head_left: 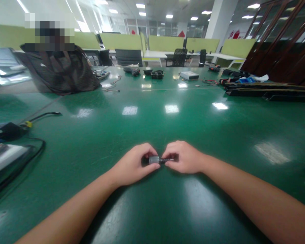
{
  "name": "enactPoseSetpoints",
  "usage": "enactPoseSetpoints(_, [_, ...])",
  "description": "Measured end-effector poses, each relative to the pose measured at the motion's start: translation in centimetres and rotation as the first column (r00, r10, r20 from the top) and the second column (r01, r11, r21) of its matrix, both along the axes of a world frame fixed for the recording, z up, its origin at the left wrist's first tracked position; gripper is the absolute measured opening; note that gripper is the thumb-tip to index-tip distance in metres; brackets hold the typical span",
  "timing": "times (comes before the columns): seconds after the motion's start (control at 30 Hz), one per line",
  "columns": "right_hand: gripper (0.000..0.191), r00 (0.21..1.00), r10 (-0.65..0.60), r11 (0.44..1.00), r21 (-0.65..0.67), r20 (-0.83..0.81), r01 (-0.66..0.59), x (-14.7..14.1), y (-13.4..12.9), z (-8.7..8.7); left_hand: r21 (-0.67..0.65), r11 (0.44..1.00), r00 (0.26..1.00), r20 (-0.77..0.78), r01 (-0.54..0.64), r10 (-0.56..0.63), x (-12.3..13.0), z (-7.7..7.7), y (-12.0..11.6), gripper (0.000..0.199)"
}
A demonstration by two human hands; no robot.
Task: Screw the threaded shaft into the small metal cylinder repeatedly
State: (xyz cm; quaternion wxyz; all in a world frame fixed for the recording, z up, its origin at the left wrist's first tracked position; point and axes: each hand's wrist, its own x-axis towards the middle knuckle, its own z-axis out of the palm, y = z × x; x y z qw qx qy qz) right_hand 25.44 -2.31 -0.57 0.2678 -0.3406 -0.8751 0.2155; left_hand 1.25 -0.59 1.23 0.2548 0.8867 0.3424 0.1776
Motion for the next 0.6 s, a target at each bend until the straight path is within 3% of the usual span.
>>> enactPoseSetpoints(0.6, [0.008, 1.0, -0.016, 0.999, 0.041, 0.009, 0.016, 0.13, 0.1, -0.39, -0.016, 1.0, 1.0, 0.008, -0.007, 0.007, 0.16, 0.07, -0.01, 0.021])
